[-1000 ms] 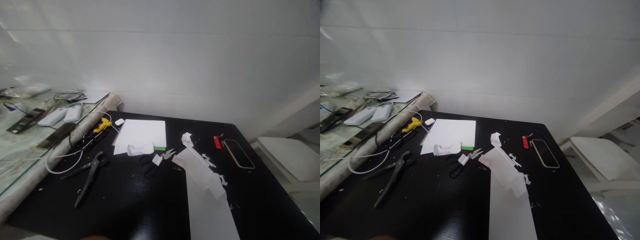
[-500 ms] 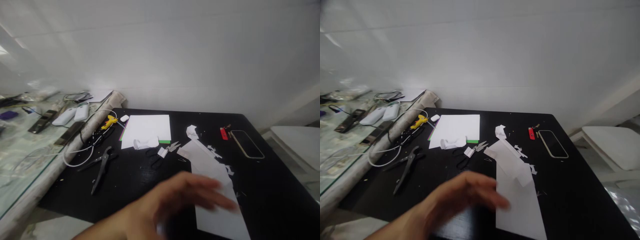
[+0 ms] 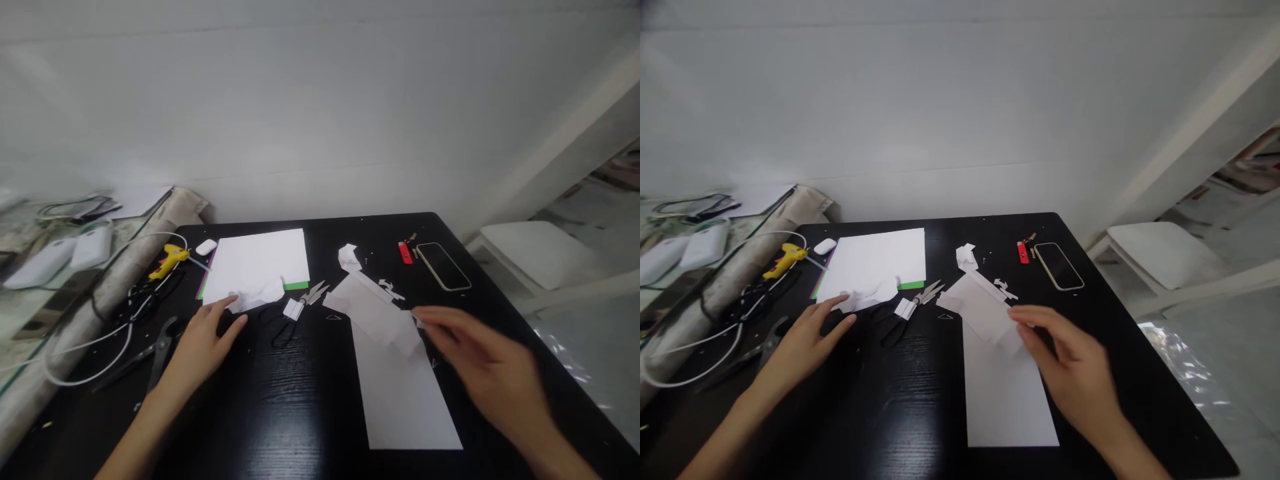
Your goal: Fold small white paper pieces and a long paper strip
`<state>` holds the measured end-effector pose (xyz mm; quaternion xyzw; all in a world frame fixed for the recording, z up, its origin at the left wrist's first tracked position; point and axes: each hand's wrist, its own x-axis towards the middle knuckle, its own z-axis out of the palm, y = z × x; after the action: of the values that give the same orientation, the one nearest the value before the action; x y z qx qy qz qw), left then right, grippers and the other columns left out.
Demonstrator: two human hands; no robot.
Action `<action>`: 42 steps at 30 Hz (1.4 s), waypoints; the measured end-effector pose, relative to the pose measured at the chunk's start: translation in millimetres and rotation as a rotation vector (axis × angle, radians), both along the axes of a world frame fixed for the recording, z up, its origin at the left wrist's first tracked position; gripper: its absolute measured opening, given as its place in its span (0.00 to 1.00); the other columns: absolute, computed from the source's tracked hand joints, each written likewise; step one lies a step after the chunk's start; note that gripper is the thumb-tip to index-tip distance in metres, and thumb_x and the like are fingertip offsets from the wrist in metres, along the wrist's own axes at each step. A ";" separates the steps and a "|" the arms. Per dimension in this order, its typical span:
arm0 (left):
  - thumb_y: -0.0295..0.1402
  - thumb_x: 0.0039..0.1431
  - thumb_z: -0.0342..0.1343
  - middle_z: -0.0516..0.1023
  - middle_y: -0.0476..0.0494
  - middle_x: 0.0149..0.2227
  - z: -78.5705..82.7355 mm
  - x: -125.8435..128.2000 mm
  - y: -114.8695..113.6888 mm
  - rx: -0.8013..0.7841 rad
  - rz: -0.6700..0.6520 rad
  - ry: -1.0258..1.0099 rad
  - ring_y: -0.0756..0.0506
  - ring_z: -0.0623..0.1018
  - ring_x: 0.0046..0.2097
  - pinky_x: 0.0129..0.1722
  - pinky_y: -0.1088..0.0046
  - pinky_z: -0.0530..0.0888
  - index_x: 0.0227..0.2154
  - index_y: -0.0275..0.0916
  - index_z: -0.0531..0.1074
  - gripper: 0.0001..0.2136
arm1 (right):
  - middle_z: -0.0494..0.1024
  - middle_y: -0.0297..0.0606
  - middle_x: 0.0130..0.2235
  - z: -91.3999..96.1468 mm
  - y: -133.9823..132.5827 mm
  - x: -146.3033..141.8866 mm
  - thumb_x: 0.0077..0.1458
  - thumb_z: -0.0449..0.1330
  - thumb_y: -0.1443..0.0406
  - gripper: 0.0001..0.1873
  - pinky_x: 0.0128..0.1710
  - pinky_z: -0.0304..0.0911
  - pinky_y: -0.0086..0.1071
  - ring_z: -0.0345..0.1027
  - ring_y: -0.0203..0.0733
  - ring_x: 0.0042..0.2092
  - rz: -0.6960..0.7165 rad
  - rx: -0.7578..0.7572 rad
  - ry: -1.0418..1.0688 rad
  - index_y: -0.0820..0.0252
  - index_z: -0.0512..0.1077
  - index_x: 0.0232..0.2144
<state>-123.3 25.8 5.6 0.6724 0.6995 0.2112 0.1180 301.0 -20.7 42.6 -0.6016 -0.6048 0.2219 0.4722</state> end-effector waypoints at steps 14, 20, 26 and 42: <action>0.46 0.68 0.55 0.76 0.34 0.60 10.5 52.6 18.5 0.057 -0.132 -0.202 0.35 0.80 0.55 0.55 0.53 0.77 0.62 0.41 0.68 0.24 | 0.79 0.45 0.58 -70.4 -7.1 1.3 0.58 0.66 0.49 0.28 0.60 0.69 0.60 0.73 0.62 0.60 -0.026 -0.201 -0.174 0.49 0.74 0.58; 0.44 0.69 0.55 0.73 0.33 0.63 25.5 98.9 31.7 0.038 -0.294 -0.281 0.34 0.76 0.62 0.59 0.53 0.74 0.67 0.41 0.64 0.27 | 0.80 0.43 0.57 -55.7 0.0 -7.0 0.57 0.67 0.47 0.25 0.60 0.69 0.51 0.74 0.57 0.58 -0.109 -0.246 0.228 0.51 0.77 0.52; 0.44 0.69 0.55 0.71 0.30 0.67 16.5 102.9 31.3 -0.130 -0.359 -0.354 0.32 0.77 0.61 0.45 0.57 0.81 0.75 0.44 0.49 0.36 | 0.83 0.45 0.51 -32.3 16.9 -17.4 0.61 0.64 0.45 0.25 0.46 0.75 0.42 0.79 0.50 0.43 -0.102 -0.457 0.493 0.55 0.79 0.50; 0.36 0.68 0.58 0.74 0.37 0.63 -28.6 84.3 4.6 0.088 -0.384 -0.213 0.36 0.73 0.64 0.66 0.49 0.70 0.64 0.44 0.66 0.23 | 0.85 0.49 0.51 -19.0 44.2 -66.5 0.64 0.63 0.66 0.15 0.63 0.69 0.49 0.80 0.53 0.53 0.182 -0.749 1.019 0.64 0.80 0.50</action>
<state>-39.0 30.4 -23.0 0.7714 0.5325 0.2851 0.2001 234.5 23.4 23.5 -0.4909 -0.2346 0.7158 0.4378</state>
